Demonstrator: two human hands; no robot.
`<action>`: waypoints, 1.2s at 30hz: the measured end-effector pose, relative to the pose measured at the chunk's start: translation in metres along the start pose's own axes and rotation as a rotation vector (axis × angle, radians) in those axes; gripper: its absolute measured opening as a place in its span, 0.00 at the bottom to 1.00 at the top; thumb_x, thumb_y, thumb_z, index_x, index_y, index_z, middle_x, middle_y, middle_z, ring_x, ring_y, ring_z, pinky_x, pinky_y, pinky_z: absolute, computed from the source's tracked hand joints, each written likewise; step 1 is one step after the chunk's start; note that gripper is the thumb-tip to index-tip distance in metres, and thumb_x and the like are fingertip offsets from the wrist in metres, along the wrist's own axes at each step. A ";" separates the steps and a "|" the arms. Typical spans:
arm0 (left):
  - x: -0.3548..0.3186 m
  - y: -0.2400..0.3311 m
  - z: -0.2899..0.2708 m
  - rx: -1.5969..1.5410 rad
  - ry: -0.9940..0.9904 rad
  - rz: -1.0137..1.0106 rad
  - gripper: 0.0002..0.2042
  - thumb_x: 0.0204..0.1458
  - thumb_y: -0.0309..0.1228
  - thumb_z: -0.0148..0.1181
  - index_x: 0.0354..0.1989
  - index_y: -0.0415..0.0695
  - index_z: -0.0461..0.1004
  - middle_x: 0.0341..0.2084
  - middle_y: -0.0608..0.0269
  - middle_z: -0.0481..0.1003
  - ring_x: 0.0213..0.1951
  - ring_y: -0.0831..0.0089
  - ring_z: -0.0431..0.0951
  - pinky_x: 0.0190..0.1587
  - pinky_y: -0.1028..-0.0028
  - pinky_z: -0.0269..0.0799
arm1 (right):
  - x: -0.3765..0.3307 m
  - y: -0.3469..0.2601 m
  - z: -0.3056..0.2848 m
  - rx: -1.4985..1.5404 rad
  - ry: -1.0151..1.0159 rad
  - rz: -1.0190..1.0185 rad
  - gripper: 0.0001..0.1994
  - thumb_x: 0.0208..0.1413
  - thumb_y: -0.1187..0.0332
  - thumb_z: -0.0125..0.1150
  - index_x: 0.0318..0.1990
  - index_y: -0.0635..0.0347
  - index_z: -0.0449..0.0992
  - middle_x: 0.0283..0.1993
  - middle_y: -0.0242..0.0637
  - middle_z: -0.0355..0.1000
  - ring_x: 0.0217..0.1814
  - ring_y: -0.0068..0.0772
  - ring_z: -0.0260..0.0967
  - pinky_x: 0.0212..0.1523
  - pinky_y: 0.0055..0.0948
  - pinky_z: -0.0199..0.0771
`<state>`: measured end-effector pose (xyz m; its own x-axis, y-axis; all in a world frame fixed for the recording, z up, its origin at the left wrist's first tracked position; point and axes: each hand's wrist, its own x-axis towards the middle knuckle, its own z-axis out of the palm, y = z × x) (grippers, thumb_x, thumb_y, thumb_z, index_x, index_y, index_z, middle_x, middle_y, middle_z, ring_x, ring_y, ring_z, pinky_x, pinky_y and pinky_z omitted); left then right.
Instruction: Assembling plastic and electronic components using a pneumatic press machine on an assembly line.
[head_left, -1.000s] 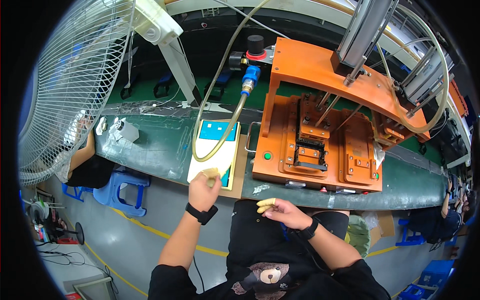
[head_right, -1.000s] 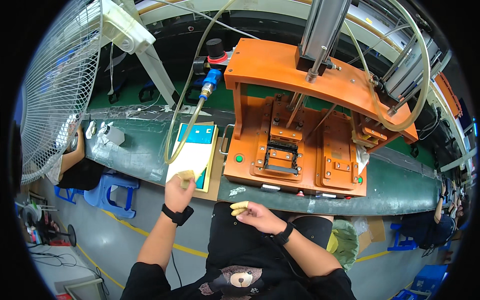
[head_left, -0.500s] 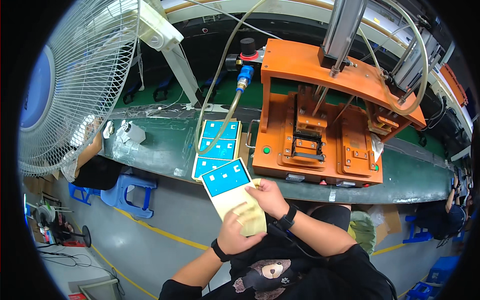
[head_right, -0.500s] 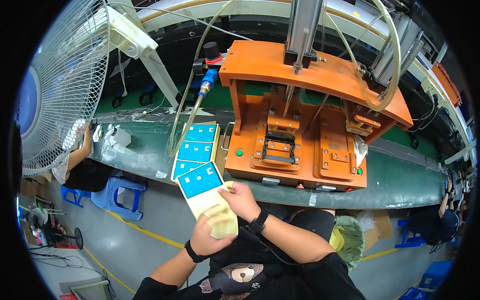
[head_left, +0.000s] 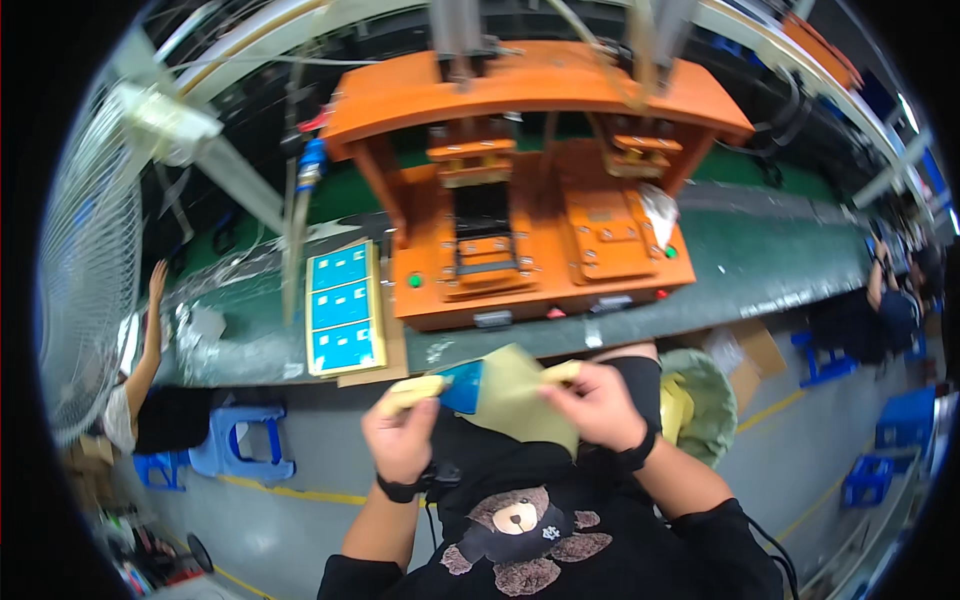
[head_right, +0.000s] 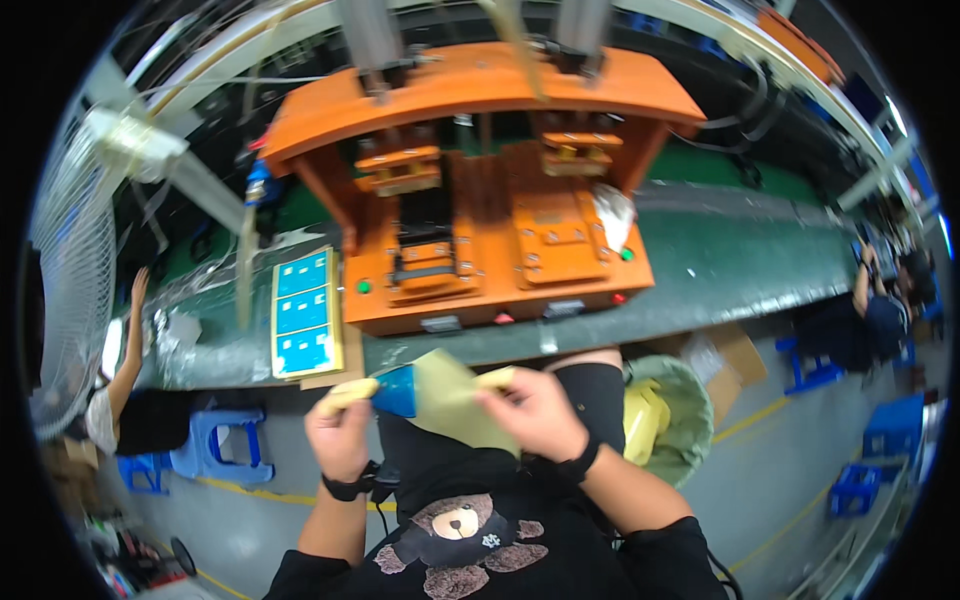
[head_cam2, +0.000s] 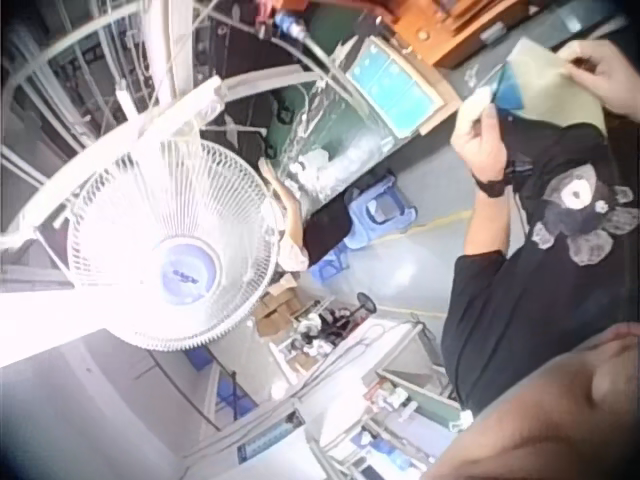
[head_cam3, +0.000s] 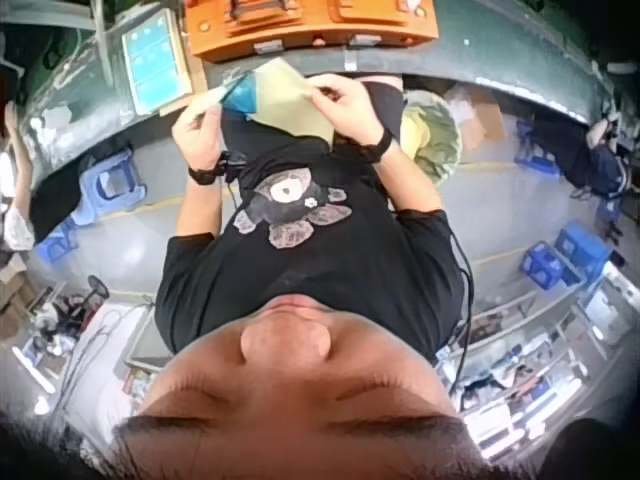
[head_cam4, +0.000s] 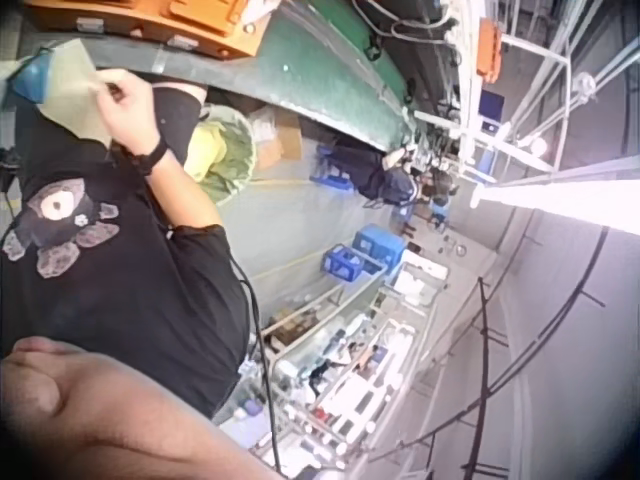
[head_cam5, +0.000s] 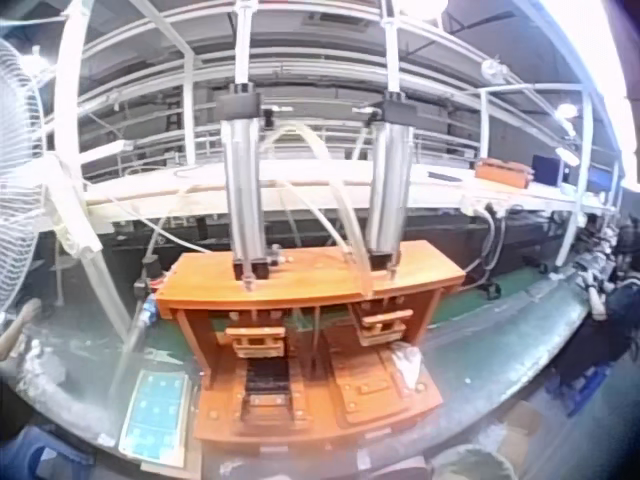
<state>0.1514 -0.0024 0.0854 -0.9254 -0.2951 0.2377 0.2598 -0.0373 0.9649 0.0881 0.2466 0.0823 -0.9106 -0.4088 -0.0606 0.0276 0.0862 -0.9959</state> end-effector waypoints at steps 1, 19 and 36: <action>0.000 -0.010 -0.003 -0.162 0.051 0.055 0.04 0.54 0.17 0.56 0.36 0.35 0.77 0.41 0.50 0.78 0.45 0.64 0.78 0.52 0.67 0.71 | -0.013 0.025 -0.031 0.097 0.127 0.007 0.07 0.57 0.73 0.62 0.41 0.64 0.79 0.34 0.27 0.77 0.31 0.15 0.70 0.33 0.19 0.72; 0.022 -0.017 0.047 0.036 -0.431 -0.109 0.05 0.51 0.19 0.60 0.36 0.35 0.79 0.37 0.52 0.80 0.41 0.68 0.80 0.47 0.72 0.74 | -0.107 0.188 -0.205 -0.161 0.770 0.349 0.14 0.57 0.64 0.58 0.45 0.63 0.74 0.35 0.38 0.75 0.33 0.31 0.73 0.32 0.28 0.72; 0.112 0.031 0.013 0.307 -0.392 0.143 0.06 0.49 0.19 0.62 0.35 0.39 0.78 0.44 0.53 0.77 0.47 0.66 0.76 0.51 0.70 0.69 | 0.132 -0.107 -0.056 -0.901 0.066 -0.972 0.06 0.48 0.69 0.63 0.32 0.58 0.75 0.33 0.34 0.71 0.41 0.38 0.70 0.40 0.36 0.66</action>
<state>0.0526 -0.0246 0.1430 -0.9357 0.1055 0.3368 0.3529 0.2768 0.8938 -0.0581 0.2342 0.1847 -0.4227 -0.6043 0.6754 -0.9004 0.3646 -0.2373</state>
